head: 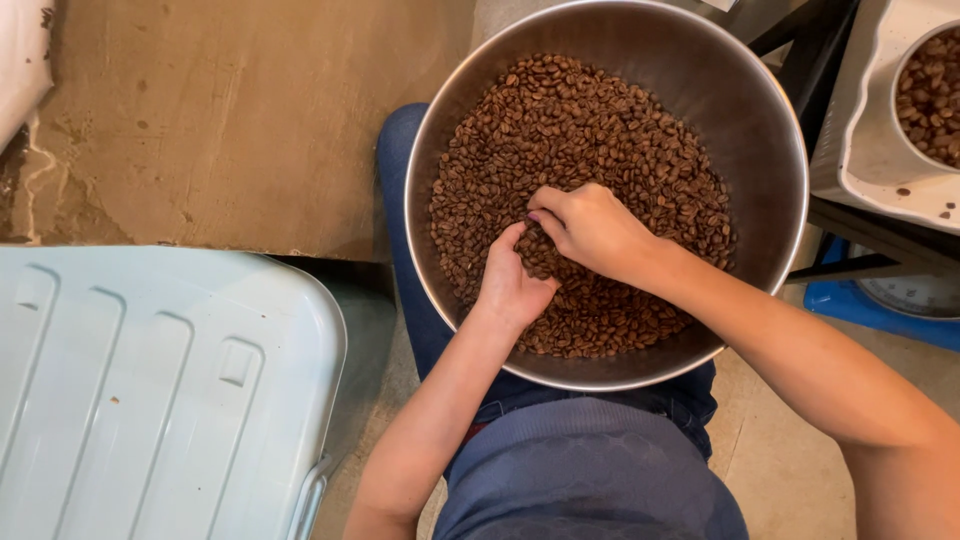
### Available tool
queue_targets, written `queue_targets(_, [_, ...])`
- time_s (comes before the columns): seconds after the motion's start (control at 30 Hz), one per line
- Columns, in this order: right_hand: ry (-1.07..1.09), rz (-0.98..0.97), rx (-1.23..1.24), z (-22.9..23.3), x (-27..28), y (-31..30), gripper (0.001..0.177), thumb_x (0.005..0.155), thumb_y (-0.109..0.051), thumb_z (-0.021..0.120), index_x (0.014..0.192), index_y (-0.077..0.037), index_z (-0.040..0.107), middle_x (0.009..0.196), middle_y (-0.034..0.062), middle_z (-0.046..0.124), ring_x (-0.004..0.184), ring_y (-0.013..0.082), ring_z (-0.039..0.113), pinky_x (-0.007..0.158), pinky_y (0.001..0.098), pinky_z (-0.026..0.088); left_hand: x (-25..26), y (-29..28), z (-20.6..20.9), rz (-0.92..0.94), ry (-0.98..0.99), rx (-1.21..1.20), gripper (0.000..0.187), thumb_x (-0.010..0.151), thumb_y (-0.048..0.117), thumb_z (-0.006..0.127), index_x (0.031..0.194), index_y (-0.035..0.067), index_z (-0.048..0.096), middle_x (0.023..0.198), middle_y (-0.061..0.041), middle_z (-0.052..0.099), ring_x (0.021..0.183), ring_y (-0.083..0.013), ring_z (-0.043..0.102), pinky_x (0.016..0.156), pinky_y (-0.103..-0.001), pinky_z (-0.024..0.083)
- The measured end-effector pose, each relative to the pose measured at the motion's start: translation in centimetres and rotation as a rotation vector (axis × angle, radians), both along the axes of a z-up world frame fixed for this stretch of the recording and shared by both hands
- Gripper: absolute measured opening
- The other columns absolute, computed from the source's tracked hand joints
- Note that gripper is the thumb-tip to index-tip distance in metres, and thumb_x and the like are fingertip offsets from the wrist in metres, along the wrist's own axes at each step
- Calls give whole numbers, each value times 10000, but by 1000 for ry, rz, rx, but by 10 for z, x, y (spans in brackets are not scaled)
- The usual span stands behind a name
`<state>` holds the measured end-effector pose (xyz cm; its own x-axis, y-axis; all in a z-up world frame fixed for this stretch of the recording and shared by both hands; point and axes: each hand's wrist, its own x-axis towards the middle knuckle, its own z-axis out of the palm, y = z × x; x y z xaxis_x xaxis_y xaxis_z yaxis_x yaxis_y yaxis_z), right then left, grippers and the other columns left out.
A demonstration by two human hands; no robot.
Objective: Sorting through roasted coffee beans in a metal bowl to remove defects by hand
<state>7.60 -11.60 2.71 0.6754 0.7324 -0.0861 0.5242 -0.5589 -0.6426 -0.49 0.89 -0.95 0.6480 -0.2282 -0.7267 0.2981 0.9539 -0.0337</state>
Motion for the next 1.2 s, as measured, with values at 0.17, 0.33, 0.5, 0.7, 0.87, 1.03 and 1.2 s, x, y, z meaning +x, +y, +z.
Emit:
queue_targets(0.17, [442,-166,159,21,-20,-14,119,999,-135,561,968,-98,669,429,10,509,382,119,423,414,253,358,-4,1,-16,-15,58,-14,602,1096,353,463,1586,50,288,1647,-140,314,1513,-280,322,1278,-451,250])
queue_targets(0.33, [763,-267,249,12,-23,-43,219,895,-53,384,756,-91,549,502,23,384,380,111,349,362,250,340,4,-1,19,-8,62,8,544,1088,268,496,1538,13,324,1534,-177,412,1418,-275,426,1246,-437,310])
queue_targets(0.5, [642,-256,165,2,-12,-73,273,851,28,344,676,-60,534,521,40,408,441,128,362,403,268,337,3,-5,40,6,76,26,535,1092,243,478,1538,13,292,1488,-166,411,1416,-282,418,1264,-458,295])
queue_targets(0.7, [187,-370,166,-4,19,-89,275,946,34,452,809,-28,682,537,141,537,520,242,483,567,385,457,2,-7,40,13,78,41,554,1086,243,489,1545,35,260,1495,-146,378,1432,-267,394,1280,-464,269])
queue_targets(0.87, [-47,-352,210,7,45,-76,192,985,43,573,1067,-41,726,528,92,512,512,203,474,543,334,418,1,-8,45,34,85,45,602,1077,231,497,1572,40,215,1508,-158,355,1453,-286,368,1282,-496,267])
queue_targets(1.03, [-61,-290,153,3,61,-68,206,979,46,610,1123,-33,735,515,92,536,475,205,490,513,332,421,2,-9,48,34,81,50,606,1077,226,498,1574,38,206,1519,-160,341,1459,-287,357,1287,-493,251])
queue_targets(1.2, [-38,-260,86,8,63,-65,223,956,42,659,1152,-28,739,496,80,522,439,191,472,489,312,416,3,-7,43,30,90,44,628,1074,232,504,1583,36,193,1548,-167,327,1476,-293,342,1288,-496,249])
